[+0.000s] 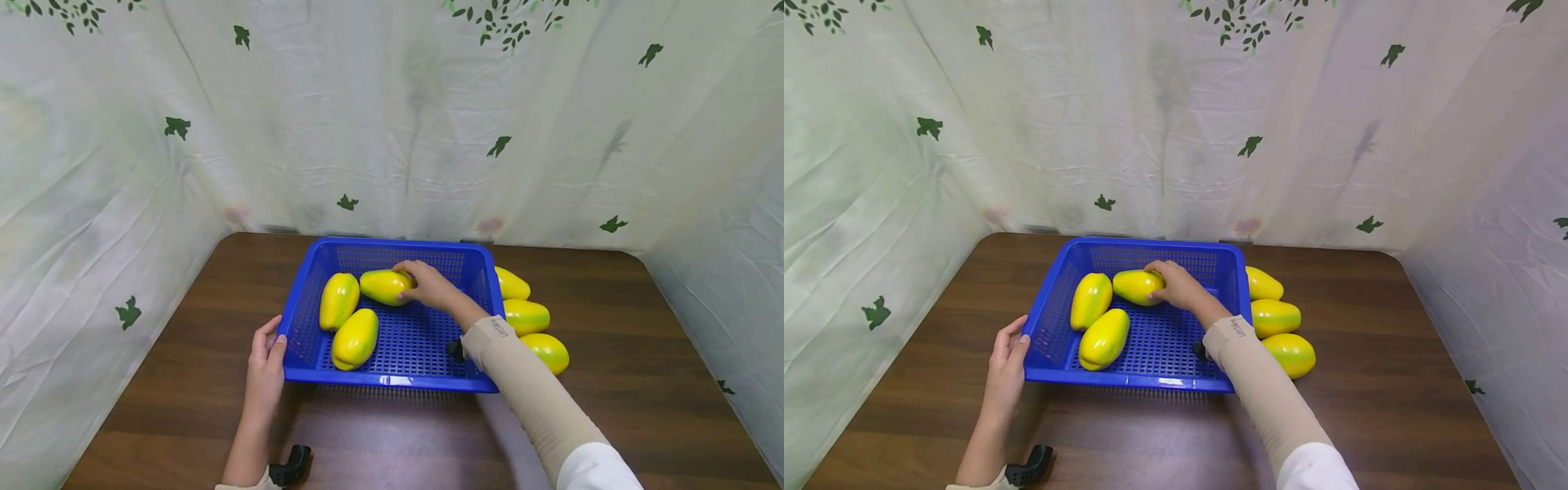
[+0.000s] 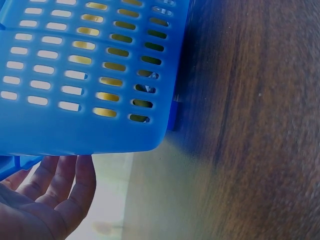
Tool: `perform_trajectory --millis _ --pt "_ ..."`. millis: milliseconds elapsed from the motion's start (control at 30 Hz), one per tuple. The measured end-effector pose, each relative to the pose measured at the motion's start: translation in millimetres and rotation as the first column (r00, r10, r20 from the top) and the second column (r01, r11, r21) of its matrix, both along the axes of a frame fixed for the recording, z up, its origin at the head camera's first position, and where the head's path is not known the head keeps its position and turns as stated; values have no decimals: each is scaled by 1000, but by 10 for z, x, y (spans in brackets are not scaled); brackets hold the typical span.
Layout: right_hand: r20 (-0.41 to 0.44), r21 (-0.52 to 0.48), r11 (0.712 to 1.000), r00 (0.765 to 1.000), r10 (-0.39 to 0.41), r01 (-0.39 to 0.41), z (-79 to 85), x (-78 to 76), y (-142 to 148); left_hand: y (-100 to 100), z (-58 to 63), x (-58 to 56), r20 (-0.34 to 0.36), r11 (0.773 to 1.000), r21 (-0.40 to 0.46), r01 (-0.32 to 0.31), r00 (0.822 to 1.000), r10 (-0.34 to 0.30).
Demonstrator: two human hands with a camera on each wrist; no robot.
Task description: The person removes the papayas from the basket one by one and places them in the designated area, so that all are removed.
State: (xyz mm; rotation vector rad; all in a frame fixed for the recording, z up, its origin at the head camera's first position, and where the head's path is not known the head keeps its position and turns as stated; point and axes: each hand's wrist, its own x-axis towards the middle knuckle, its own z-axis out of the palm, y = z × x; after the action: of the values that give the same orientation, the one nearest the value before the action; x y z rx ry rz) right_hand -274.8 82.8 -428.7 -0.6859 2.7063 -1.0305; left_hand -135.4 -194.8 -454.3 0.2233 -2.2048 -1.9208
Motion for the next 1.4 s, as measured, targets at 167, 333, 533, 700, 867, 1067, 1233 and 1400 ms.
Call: perform_trajectory --millis 167,333,533,700,867,1067,1233,1400 --pt "5 -28 1000 1000 1 -1 52 22 13 1 0 2 2 1000 5 0 1000 -1" --pt "31 -106 994 1000 8 -4 129 50 45 2 3 5 4 1000 -5 1 1000 -1" --pt "18 -175 985 1000 7 -4 222 116 137 6 5 5 20 999 -35 -14 1000 15" --pt "-20 -239 971 1000 7 -11 276 179 255 8 5 0 23 999 -44 -20 1000 21" --pt "-59 -259 966 998 -20 4 328 235 382 12 3 2 14 999 -37 -11 1000 12" --pt "-86 -305 952 995 -53 24 428 339 543 13 7 11 13 1000 -27 -4 1000 4" --pt "-97 -348 937 992 -77 39 655 534 642 12 0 4 15 999 -36 -10 1000 11" --pt "-107 -363 930 989 -105 59 800 679 747 13 4 9 12 1000 -25 -10 1000 11"
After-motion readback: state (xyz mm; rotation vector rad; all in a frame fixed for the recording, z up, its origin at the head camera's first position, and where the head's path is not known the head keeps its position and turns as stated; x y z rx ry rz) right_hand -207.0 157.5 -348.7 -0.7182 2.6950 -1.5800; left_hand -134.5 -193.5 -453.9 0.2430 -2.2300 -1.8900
